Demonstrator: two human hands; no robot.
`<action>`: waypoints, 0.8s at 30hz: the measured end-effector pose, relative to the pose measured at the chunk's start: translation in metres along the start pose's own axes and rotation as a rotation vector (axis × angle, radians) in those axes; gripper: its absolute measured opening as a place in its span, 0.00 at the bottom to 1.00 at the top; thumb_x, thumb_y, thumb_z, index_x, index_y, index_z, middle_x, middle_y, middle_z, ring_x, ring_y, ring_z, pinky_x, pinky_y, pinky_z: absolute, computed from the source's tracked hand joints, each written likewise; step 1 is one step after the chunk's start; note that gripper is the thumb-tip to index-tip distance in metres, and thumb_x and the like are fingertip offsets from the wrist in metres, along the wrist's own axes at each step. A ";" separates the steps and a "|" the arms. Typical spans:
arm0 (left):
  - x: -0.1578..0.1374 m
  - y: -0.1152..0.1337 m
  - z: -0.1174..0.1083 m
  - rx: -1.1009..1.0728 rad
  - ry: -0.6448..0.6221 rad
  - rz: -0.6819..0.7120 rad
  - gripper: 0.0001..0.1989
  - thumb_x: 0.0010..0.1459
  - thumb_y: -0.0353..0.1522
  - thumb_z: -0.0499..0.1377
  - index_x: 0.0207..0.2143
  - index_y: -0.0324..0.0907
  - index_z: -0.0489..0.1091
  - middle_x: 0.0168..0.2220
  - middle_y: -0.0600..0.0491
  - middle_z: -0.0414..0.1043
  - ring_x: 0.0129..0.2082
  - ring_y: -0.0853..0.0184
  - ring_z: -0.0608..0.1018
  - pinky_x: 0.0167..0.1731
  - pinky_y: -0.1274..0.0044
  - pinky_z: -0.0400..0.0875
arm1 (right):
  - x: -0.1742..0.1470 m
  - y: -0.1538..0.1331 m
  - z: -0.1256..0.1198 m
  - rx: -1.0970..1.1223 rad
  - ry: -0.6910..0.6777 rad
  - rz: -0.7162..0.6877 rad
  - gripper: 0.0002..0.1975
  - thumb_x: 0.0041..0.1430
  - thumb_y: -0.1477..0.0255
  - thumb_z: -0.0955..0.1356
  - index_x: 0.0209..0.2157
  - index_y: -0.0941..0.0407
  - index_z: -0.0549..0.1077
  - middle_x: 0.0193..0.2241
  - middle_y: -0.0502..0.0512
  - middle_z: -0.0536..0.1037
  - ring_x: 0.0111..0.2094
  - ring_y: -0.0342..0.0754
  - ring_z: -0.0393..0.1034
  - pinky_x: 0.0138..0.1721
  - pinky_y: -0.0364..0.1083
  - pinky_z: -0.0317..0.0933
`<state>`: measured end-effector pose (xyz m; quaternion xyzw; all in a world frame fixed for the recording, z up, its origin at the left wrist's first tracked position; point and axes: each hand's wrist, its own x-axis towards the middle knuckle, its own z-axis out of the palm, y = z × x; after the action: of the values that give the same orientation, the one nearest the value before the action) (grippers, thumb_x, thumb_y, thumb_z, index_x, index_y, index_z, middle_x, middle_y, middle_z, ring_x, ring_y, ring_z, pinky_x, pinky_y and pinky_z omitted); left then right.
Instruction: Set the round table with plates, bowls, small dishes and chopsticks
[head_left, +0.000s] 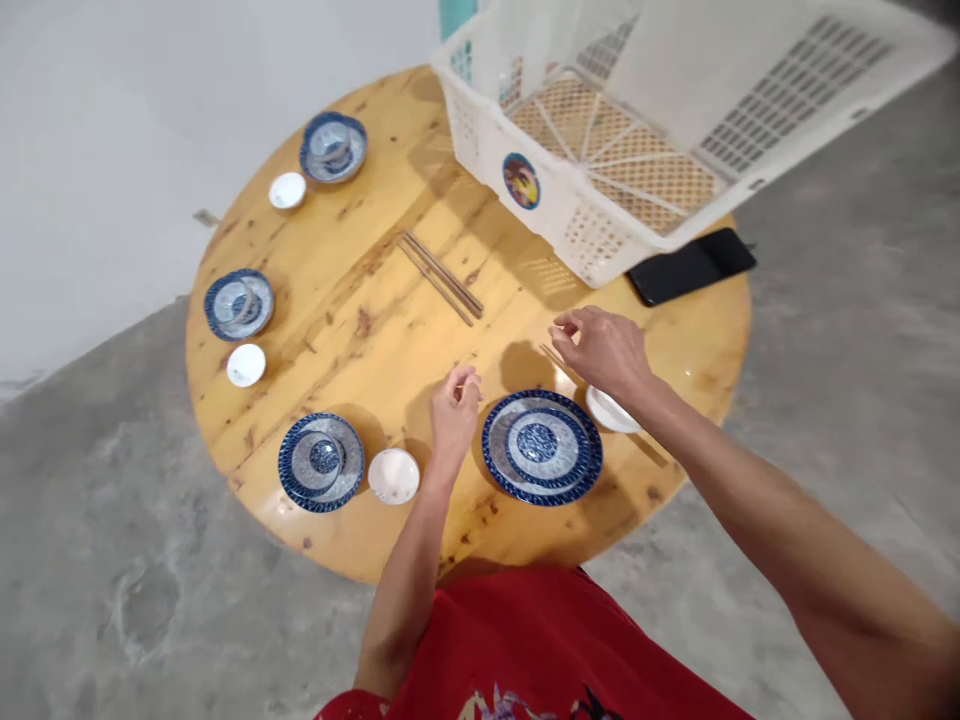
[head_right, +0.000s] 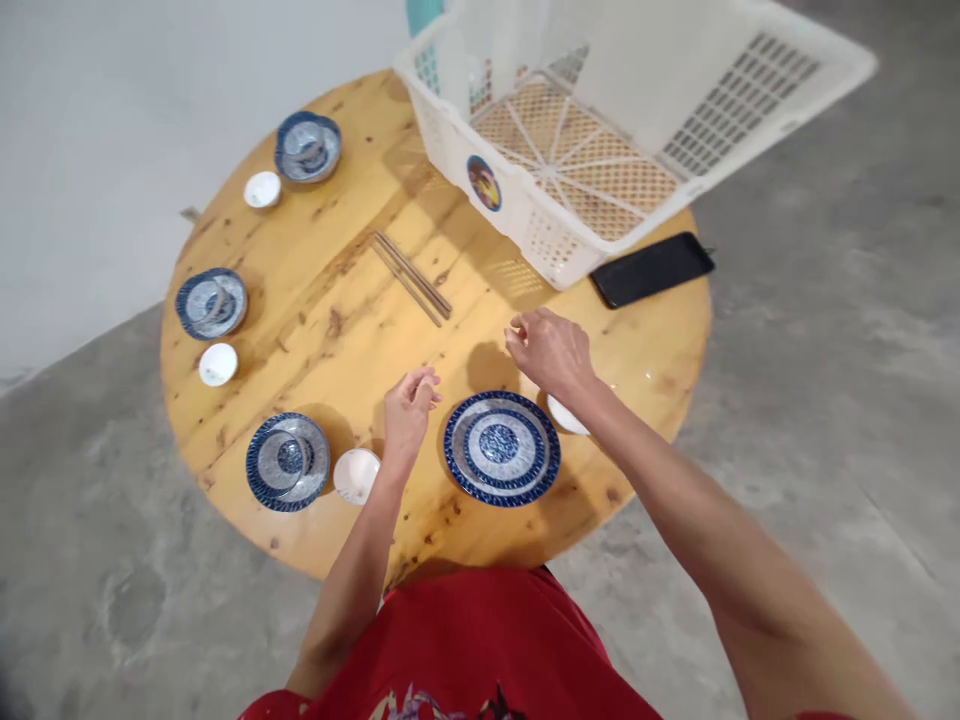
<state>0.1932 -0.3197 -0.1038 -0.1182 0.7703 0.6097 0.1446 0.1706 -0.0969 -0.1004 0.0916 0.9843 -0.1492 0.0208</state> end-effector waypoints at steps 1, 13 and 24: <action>-0.001 -0.002 -0.004 -0.006 0.011 -0.008 0.11 0.62 0.33 0.55 0.42 0.40 0.75 0.36 0.52 0.78 0.29 0.71 0.78 0.32 0.79 0.70 | 0.017 -0.012 0.006 0.005 -0.029 -0.012 0.18 0.64 0.67 0.63 0.45 0.57 0.81 0.43 0.63 0.82 0.43 0.59 0.75 0.40 0.50 0.64; -0.001 -0.032 -0.039 -0.066 0.098 -0.102 0.11 0.63 0.34 0.55 0.43 0.40 0.74 0.35 0.52 0.77 0.30 0.70 0.77 0.33 0.78 0.68 | 0.132 -0.104 0.078 -0.068 -0.183 0.029 0.18 0.64 0.69 0.63 0.47 0.59 0.80 0.50 0.68 0.79 0.47 0.59 0.75 0.44 0.50 0.66; 0.006 -0.030 -0.037 -0.080 0.082 -0.099 0.10 0.63 0.34 0.56 0.41 0.41 0.75 0.35 0.53 0.78 0.30 0.70 0.77 0.35 0.78 0.72 | 0.138 -0.108 0.081 -0.082 -0.179 0.031 0.18 0.60 0.70 0.64 0.44 0.63 0.81 0.44 0.71 0.80 0.44 0.58 0.75 0.42 0.48 0.65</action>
<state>0.1957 -0.3621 -0.1248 -0.1866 0.7439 0.6266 0.1384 0.0161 -0.1980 -0.1556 0.0923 0.9822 -0.1162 0.1148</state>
